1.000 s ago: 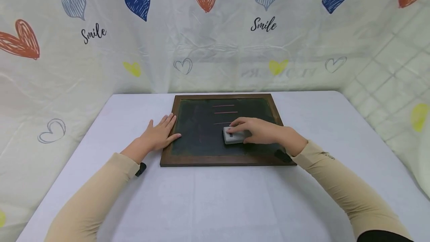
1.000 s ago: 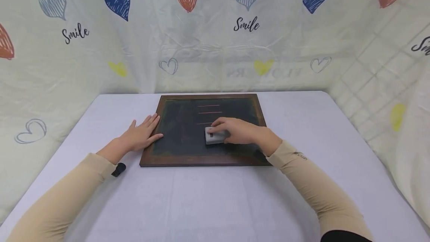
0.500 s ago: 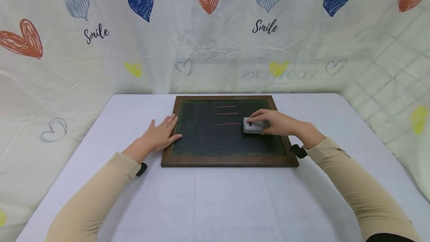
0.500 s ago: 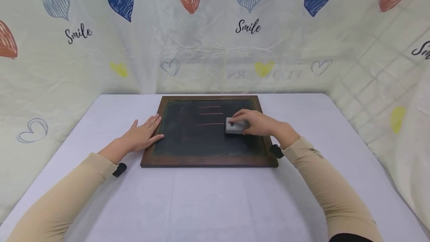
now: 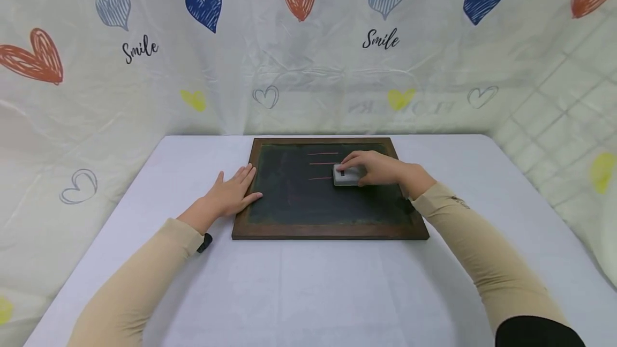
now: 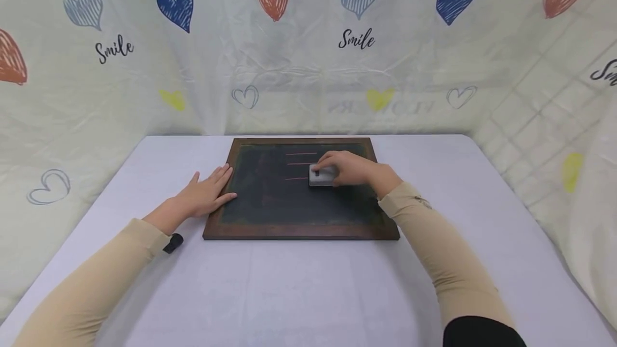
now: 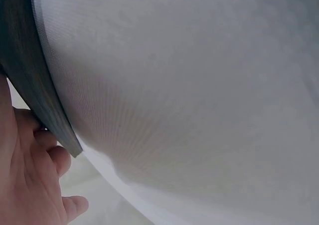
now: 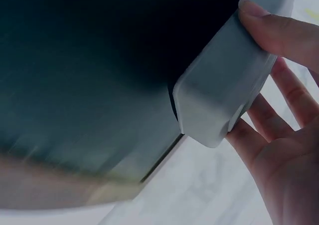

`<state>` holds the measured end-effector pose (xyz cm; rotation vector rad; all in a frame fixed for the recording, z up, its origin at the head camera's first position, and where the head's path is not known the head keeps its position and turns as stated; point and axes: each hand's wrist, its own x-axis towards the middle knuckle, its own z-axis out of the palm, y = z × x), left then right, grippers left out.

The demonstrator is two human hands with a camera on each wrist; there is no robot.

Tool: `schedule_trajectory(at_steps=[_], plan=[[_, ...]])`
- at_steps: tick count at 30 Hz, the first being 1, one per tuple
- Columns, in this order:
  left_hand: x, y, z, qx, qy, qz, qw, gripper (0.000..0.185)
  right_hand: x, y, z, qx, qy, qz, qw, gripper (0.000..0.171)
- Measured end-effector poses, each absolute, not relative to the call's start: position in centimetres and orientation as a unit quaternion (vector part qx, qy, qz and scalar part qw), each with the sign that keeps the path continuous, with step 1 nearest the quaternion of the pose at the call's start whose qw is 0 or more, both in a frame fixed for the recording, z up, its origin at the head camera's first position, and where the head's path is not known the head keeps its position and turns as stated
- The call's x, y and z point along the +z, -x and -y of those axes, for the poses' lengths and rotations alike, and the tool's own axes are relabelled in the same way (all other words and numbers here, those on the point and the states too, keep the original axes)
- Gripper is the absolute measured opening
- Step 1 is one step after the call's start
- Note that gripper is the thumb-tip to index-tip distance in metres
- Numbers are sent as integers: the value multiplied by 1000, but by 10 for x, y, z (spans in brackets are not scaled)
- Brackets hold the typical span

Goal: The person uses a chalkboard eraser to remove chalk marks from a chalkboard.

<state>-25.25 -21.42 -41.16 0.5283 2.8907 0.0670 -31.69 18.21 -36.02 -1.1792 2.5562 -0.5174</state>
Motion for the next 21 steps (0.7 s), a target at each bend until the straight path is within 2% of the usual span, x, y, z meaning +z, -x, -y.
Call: schedule_trajectory(at_steps=[11, 16, 21], plan=[[-410, 250, 214, 24, -185, -978, 94, 82, -364, 327, -99, -177, 445, -863, 160, 62], [-408, 250, 214, 25, -186, -978, 94, 82, -362, 327, -94, -169, 445, -864, 161, 63], [-407, 250, 213, 29, -186, -977, 99, 81, -367, 328, -109, -181, 443, -862, 165, 66]])
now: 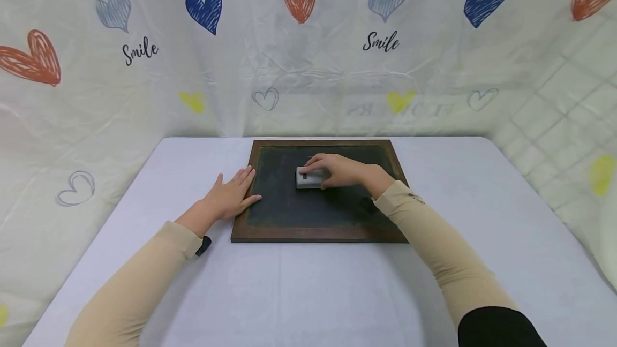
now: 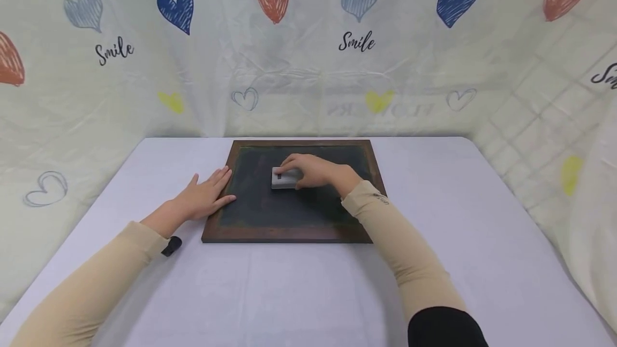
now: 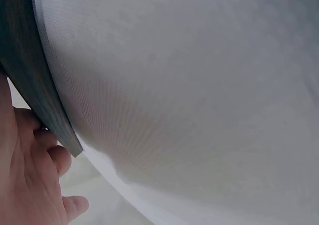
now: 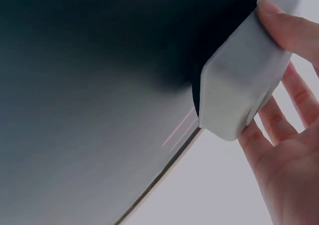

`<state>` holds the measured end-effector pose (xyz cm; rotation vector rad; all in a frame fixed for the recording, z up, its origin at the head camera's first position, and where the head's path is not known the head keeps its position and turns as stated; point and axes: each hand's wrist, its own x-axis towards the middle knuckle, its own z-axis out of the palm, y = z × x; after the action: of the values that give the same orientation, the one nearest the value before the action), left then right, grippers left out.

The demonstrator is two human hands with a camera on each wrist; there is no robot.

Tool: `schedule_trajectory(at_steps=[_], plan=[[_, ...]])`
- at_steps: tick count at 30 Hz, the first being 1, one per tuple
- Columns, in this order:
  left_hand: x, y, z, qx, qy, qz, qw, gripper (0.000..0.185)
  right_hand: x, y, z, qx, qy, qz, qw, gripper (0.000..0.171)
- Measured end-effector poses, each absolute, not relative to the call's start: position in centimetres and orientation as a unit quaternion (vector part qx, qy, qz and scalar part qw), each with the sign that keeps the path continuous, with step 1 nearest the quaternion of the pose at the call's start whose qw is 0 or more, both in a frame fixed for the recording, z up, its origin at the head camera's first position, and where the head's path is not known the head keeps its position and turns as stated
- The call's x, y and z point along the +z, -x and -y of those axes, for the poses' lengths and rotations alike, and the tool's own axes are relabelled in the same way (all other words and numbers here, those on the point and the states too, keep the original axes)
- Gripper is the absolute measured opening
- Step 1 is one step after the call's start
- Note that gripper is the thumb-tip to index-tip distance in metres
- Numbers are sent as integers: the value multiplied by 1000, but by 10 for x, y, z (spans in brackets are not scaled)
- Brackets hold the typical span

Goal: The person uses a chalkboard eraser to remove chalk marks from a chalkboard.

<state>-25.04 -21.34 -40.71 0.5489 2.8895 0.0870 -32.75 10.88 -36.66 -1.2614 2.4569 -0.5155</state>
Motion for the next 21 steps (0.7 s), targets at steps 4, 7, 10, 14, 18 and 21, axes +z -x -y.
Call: schedule_trajectory(at_steps=[4, 7, 10, 14, 18, 21], plan=[[-408, 250, 214, 32, -186, -977, 101, 81, -368, 328, -132, -192, 446, -858, 166, 66], [-408, 251, 215, 27, -183, -978, 99, 82, -368, 326, -157, -202, 444, -858, 158, 66], [-409, 251, 214, 23, -182, -978, 97, 82, -367, 321, -184, -214, 426, -866, 149, 65], [-409, 252, 214, 24, -181, -978, 99, 81, -367, 316, -211, -225, 403, -876, 143, 66], [-411, 252, 215, 24, -182, -978, 102, 82, -366, 316, -214, -226, 409, -873, 139, 65], [-412, 252, 215, 22, -182, -978, 100, 82, -365, 318, -206, -217, 414, -873, 138, 64]])
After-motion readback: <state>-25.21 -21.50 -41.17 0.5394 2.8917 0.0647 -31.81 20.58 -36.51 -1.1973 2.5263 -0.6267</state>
